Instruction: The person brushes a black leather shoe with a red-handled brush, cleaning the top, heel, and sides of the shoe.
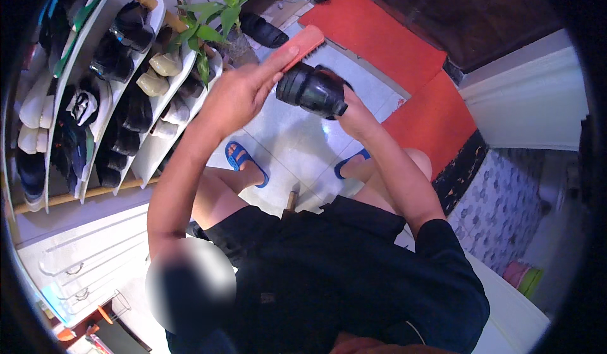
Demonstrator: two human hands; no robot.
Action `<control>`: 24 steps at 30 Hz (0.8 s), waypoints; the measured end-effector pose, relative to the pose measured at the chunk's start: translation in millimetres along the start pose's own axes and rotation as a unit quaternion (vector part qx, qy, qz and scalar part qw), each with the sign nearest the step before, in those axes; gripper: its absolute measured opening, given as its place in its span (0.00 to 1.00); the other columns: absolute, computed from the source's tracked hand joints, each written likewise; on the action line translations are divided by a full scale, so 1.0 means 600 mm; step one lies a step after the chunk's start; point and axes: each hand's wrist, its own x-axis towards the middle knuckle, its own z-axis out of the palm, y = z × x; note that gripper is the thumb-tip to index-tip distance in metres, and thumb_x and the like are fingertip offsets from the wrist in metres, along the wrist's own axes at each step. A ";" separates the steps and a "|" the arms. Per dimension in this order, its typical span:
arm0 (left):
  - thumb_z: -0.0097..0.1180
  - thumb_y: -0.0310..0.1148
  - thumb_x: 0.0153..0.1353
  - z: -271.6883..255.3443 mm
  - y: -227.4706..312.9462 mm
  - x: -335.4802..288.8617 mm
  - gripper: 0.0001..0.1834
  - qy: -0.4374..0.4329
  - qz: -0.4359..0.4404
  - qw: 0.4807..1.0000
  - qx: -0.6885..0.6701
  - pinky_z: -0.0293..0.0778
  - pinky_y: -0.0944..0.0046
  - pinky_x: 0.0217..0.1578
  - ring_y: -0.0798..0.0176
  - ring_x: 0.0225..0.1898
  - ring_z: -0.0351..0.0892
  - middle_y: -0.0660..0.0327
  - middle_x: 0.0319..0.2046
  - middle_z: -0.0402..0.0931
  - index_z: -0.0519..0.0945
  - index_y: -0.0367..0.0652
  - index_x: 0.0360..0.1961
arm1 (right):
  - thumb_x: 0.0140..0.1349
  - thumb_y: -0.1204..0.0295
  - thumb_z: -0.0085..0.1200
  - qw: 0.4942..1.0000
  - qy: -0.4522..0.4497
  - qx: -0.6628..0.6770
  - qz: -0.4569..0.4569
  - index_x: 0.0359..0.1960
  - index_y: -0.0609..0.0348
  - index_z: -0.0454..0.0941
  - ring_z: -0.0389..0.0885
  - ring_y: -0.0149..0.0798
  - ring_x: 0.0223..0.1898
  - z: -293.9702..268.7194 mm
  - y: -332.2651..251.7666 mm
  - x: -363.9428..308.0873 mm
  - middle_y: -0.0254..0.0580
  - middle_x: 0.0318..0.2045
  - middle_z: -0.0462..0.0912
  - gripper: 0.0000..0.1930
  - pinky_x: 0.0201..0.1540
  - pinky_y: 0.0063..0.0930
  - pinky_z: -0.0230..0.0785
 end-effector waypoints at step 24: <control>0.47 0.39 0.69 0.067 0.117 -0.048 0.23 -0.062 -0.101 0.990 -0.073 0.74 0.40 0.32 0.33 0.28 0.79 0.37 0.24 0.77 0.69 0.54 0.65 | 0.48 0.68 0.61 0.827 0.115 -0.531 -0.146 0.41 0.73 0.73 0.77 0.68 0.44 -0.029 -0.002 0.013 0.70 0.36 0.79 0.22 0.49 0.54 0.69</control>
